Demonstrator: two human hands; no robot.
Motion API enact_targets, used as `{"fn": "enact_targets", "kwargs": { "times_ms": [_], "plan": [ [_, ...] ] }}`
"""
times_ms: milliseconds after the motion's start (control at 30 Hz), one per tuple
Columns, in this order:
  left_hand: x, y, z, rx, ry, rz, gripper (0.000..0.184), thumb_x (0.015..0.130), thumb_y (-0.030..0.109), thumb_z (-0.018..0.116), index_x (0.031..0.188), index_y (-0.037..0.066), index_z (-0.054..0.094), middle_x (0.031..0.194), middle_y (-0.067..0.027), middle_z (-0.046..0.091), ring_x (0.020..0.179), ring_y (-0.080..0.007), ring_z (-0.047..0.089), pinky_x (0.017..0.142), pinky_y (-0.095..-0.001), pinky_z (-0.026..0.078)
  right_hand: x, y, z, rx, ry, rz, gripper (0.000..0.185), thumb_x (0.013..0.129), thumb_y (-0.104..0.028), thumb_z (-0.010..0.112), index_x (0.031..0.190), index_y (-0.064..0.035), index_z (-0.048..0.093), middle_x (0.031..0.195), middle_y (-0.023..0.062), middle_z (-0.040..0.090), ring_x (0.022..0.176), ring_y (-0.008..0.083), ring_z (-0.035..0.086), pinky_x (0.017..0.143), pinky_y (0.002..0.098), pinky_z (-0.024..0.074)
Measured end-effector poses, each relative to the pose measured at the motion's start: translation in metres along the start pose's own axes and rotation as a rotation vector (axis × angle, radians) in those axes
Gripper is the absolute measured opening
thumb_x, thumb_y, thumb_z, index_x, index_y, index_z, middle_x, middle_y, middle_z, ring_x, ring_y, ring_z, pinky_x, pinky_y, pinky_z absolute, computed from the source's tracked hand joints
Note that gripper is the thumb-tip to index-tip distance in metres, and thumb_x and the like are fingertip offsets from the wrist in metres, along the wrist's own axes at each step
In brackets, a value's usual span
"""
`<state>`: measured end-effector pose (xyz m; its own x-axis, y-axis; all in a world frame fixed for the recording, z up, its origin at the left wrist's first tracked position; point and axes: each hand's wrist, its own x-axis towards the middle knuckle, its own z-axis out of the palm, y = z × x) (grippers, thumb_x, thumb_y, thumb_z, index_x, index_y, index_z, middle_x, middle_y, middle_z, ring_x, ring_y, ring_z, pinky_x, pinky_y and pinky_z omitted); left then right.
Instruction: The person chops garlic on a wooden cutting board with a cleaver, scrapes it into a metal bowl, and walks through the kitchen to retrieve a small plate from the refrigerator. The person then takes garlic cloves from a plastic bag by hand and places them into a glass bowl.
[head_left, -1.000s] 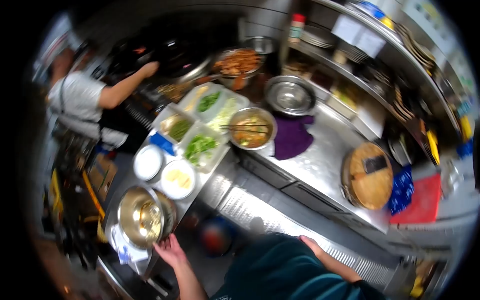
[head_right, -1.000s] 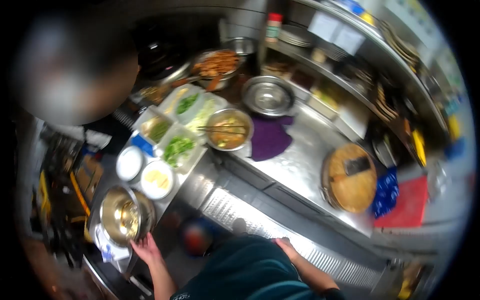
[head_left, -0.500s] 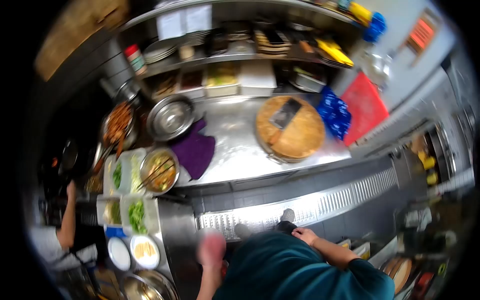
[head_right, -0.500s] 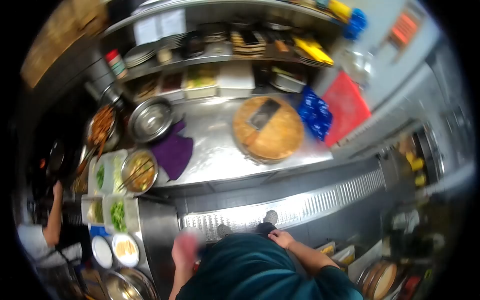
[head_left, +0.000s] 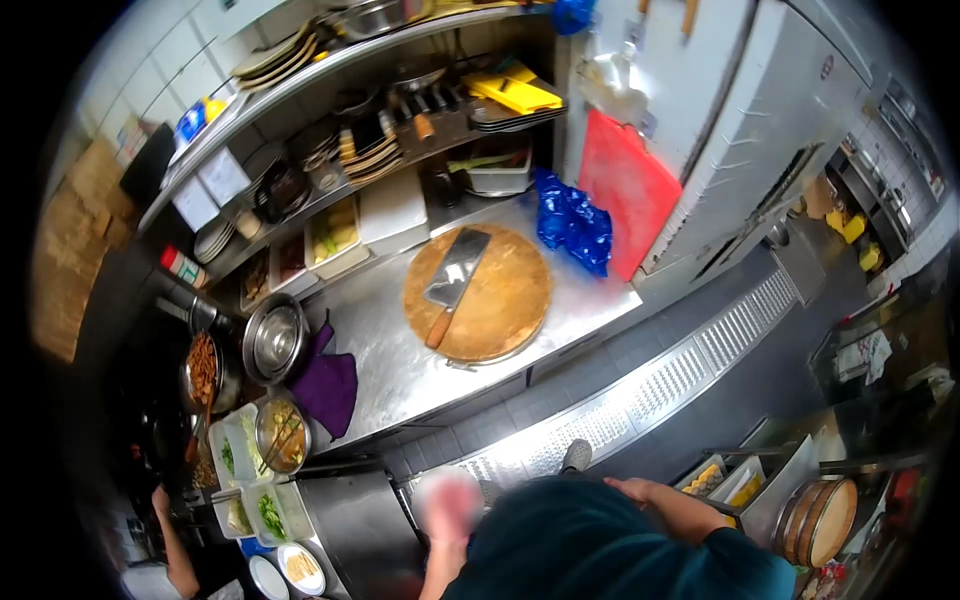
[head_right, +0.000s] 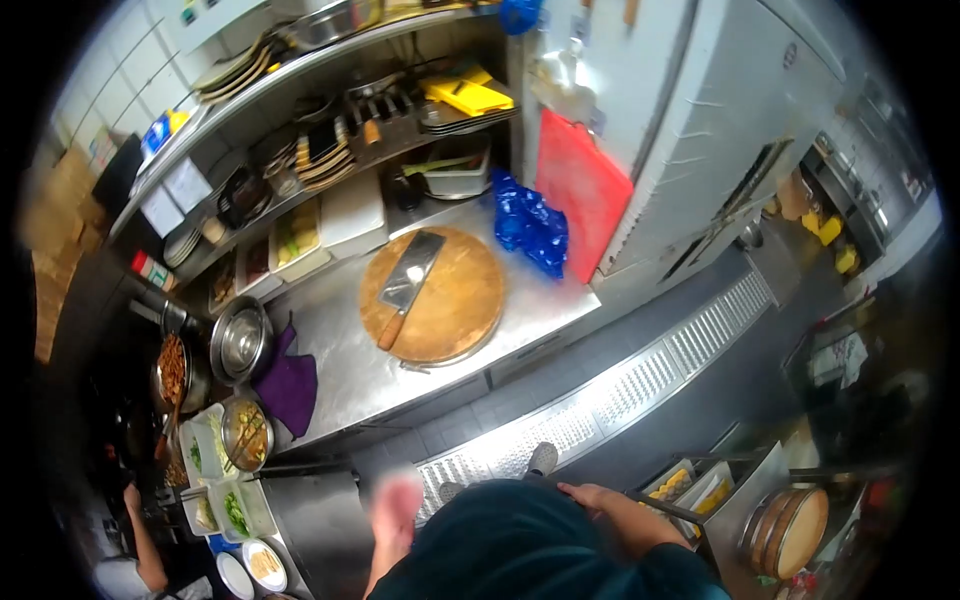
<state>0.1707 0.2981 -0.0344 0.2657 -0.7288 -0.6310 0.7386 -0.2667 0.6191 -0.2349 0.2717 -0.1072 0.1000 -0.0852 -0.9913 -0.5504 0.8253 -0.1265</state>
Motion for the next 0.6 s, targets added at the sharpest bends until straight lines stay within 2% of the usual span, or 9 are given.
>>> {"fn": "enact_targets", "kwargs": {
  "times_ms": [33, 133, 167, 267, 300, 400, 433, 500, 600],
  "plan": [
    [-0.006, -0.014, 0.020, 0.035, -0.021, -0.006, 0.023, 0.095, 0.029, 0.065, 0.107, 0.009, 0.066, 0.099, -0.0083, 0.068, 0.092, -0.0232, 0.066, 0.083, -0.0380, 0.056, -0.032, -0.010, -0.012, 0.063, -0.076, 0.109, 0.090, 0.083, -0.081, 0.051, 0.143, -0.0141, 0.053, 0.147, 0.0169, 0.051, 0.124, 0.0429, 0.057, 0.097, 0.0565, 0.0494],
    [0.008, -0.049, 0.053, 0.151, -0.067, -0.088, 0.026, 0.093, 0.033, 0.066, 0.105, 0.009, 0.065, 0.096, -0.0079, 0.068, 0.088, -0.0234, 0.067, 0.081, -0.0382, 0.056, -0.017, 0.018, -0.059, 0.035, -0.149, 0.110, 0.105, 0.076, -0.088, 0.050, 0.146, -0.0103, 0.049, 0.153, 0.0169, 0.043, 0.127, 0.0460, 0.053, 0.099, 0.0625, 0.0454],
    [0.020, -0.065, 0.060, 0.192, -0.089, -0.130, 0.027, 0.093, 0.033, 0.067, 0.105, 0.009, 0.065, 0.095, -0.0077, 0.068, 0.087, -0.0234, 0.067, 0.079, -0.0383, 0.057, -0.024, 0.028, -0.067, 0.086, -0.116, 0.080, 0.110, 0.074, -0.090, 0.050, 0.143, -0.0051, 0.051, 0.147, 0.0185, 0.050, 0.125, 0.0427, 0.056, 0.098, 0.0600, 0.0476],
    [0.049, -0.093, 0.097, 0.294, -0.219, -0.200, 0.027, 0.093, 0.034, 0.066, 0.104, 0.009, 0.065, 0.094, -0.0078, 0.068, 0.083, -0.0239, 0.067, 0.076, -0.0386, 0.057, -0.001, 0.074, -0.097, 0.155, -0.162, 0.061, 0.103, 0.077, -0.087, 0.050, 0.137, -0.0036, 0.057, 0.141, 0.0184, 0.056, 0.121, 0.0418, 0.059, 0.098, 0.0602, 0.0480],
    [0.055, -0.096, 0.119, 0.217, -0.352, -0.257, 0.023, 0.095, 0.026, 0.062, 0.105, 0.006, 0.064, 0.094, -0.0100, 0.068, 0.082, -0.0250, 0.068, 0.074, -0.0384, 0.058, -0.033, 0.077, -0.103, 0.222, -0.078, -0.025, 0.090, 0.085, -0.078, 0.051, 0.129, -0.0006, 0.064, 0.128, 0.0180, 0.065, 0.112, 0.0368, 0.065, 0.095, 0.0496, 0.0520],
    [0.025, -0.106, 0.234, 0.461, -0.246, -0.269, 0.015, 0.099, 0.015, 0.055, 0.105, 0.003, 0.060, 0.090, -0.0114, 0.066, 0.078, -0.0251, 0.068, 0.066, -0.0353, 0.058, 0.050, 0.149, -0.120, -0.202, 0.159, -0.303, 0.075, 0.092, -0.067, 0.054, 0.124, 0.0000, 0.067, 0.118, 0.0171, 0.069, 0.104, 0.0309, 0.068, 0.091, 0.0391, 0.0525],
    [0.035, -0.117, 0.248, 0.471, -0.322, -0.305, 0.020, 0.099, 0.012, 0.052, 0.111, -0.002, 0.058, 0.095, -0.0170, 0.068, 0.083, -0.0293, 0.071, 0.070, -0.0395, 0.061, 0.043, 0.164, -0.119, 0.006, 0.229, -0.360, 0.071, 0.093, -0.064, 0.054, 0.124, -0.0011, 0.067, 0.114, 0.0162, 0.070, 0.100, 0.0304, 0.068, 0.089, 0.0381, 0.0523],
    [0.039, -0.137, 0.290, 0.559, -0.416, -0.348, 0.019, 0.099, 0.012, 0.053, 0.111, -0.002, 0.058, 0.094, -0.0163, 0.068, 0.081, -0.0281, 0.071, 0.069, -0.0385, 0.061, -0.005, 0.172, -0.113, 0.416, 0.371, -0.461, 0.063, 0.096, -0.058, 0.054, 0.123, -0.0033, 0.068, 0.106, 0.0145, 0.073, 0.090, 0.0294, 0.070, 0.086, 0.0361, 0.0517],
    [0.048, -0.168, 0.347, 0.690, -0.545, -0.416, 0.018, 0.099, 0.012, 0.055, 0.110, -0.001, 0.060, 0.094, -0.0154, 0.069, 0.079, -0.0266, 0.070, 0.068, -0.0372, 0.061, -0.025, 0.186, -0.110, 0.626, 0.474, -0.429, 0.063, 0.094, -0.057, 0.057, 0.125, -0.0031, 0.066, 0.113, 0.0165, 0.071, 0.101, 0.0320, 0.068, 0.093, 0.0385, 0.0503]
  ]
}}
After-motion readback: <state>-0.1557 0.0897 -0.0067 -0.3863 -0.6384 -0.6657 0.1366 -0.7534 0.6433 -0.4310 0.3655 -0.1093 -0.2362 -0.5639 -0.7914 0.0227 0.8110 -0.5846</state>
